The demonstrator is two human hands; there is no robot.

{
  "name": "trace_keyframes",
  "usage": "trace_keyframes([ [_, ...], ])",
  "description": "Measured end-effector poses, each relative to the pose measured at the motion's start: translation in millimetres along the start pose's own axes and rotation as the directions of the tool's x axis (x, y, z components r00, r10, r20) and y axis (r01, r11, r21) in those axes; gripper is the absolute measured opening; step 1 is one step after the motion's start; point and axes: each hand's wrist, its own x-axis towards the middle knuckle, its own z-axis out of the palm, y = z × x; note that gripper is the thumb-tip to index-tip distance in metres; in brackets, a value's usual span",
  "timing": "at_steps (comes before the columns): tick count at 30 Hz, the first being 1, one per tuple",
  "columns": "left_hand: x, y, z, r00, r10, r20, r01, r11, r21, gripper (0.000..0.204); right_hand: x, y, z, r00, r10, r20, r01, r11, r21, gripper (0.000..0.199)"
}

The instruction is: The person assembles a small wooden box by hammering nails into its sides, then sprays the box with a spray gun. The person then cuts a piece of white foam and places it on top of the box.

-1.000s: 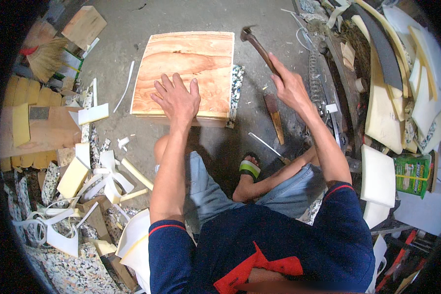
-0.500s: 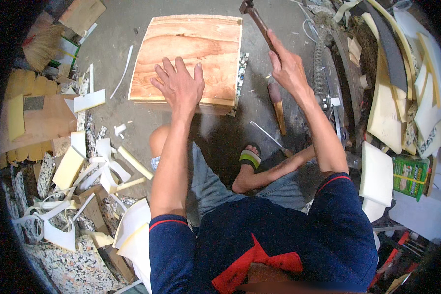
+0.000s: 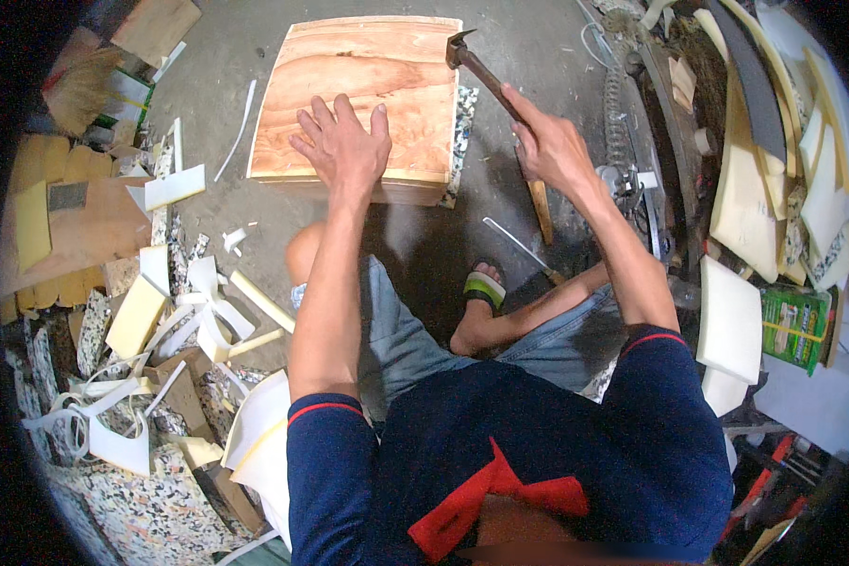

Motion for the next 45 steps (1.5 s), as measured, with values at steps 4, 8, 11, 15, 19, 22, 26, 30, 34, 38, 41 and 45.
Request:
trace_keyframes([
  [4, -2.4, -1.3, 2.4, 1.000, -0.018, 0.016, 0.018, 1.000, -0.010, 0.066, -21.8, -9.1, 2.6, 0.978, -0.114, -0.173, 0.127, 0.990, 0.067, 0.062],
  [8, -3.2, -4.2, 4.7, 0.999, 0.021, -0.044, -0.021, 1.000, -0.013, 0.066, -31.7, -17.7, -0.2, 1.000, 0.023, -0.012, -0.023, 0.999, 0.033, 0.061],
  [11, -4.3, -5.0, 7.5, 0.997, 0.029, -0.066, -0.031, 0.999, -0.017, 0.067, -36.1, -22.9, -3.2, 0.972, -0.057, -0.227, 0.088, 0.987, 0.131, 0.061],
  [15, -4.5, -4.8, 9.0, 0.996, 0.029, -0.079, -0.030, 0.999, -0.014, 0.065, -44.6, -27.4, 0.5, 0.991, 0.061, -0.121, -0.048, 0.993, 0.104, 0.062],
  [19, -2.9, -6.1, 7.0, 0.995, 0.042, -0.087, -0.045, 0.999, -0.027, 0.064, -51.8, -23.9, 8.1, 0.999, 0.034, -0.018, -0.034, 0.999, 0.002, 0.064],
  [22, -3.6, -7.2, 5.8, 0.999, 0.026, -0.040, -0.028, 0.999, -0.041, 0.063, -57.3, -21.7, 12.3, 0.976, -0.074, -0.207, 0.099, 0.989, 0.109, 0.065],
  [26, -3.4, -6.6, 6.1, 0.998, 0.037, -0.050, -0.037, 0.999, -0.007, 0.062, -63.7, -24.8, 11.3, 0.998, 0.059, 0.029, -0.059, 0.998, -0.001, 0.065],
  [30, -5.4, -7.6, 7.6, 0.997, 0.039, -0.063, -0.041, 0.999, -0.032, 0.062, -82.9, -33.9, 6.1, 0.991, -0.027, -0.129, 0.038, 0.996, 0.079, 0.066],
  [34, -3.7, -8.0, 7.8, 0.995, 0.061, -0.079, -0.061, 0.998, 0.003, 0.063, -100.0, -42.3, 8.3, 0.971, 0.157, 0.181, -0.150, 0.987, -0.049, 0.067],
  [38, -2.2, -7.7, 5.5, 0.996, 0.057, -0.073, -0.059, 0.998, -0.027, 0.063, -109.1, -44.9, 7.6, 0.984, -0.045, -0.170, 0.067, 0.990, 0.125, 0.067],
  [41, -2.4, -7.4, 4.6, 0.999, 0.032, -0.005, -0.032, 0.999, -0.032, 0.065, -118.1, -45.7, 6.2, 0.997, -0.021, -0.078, 0.026, 0.998, 0.061, 0.066],
  [45, -2.2, -8.6, 6.4, 0.998, 0.035, -0.048, -0.036, 0.999, -0.031, 0.066, -130.2, -46.6, 7.6, 0.999, 0.031, 0.024, -0.032, 0.998, 0.050, 0.067],
])
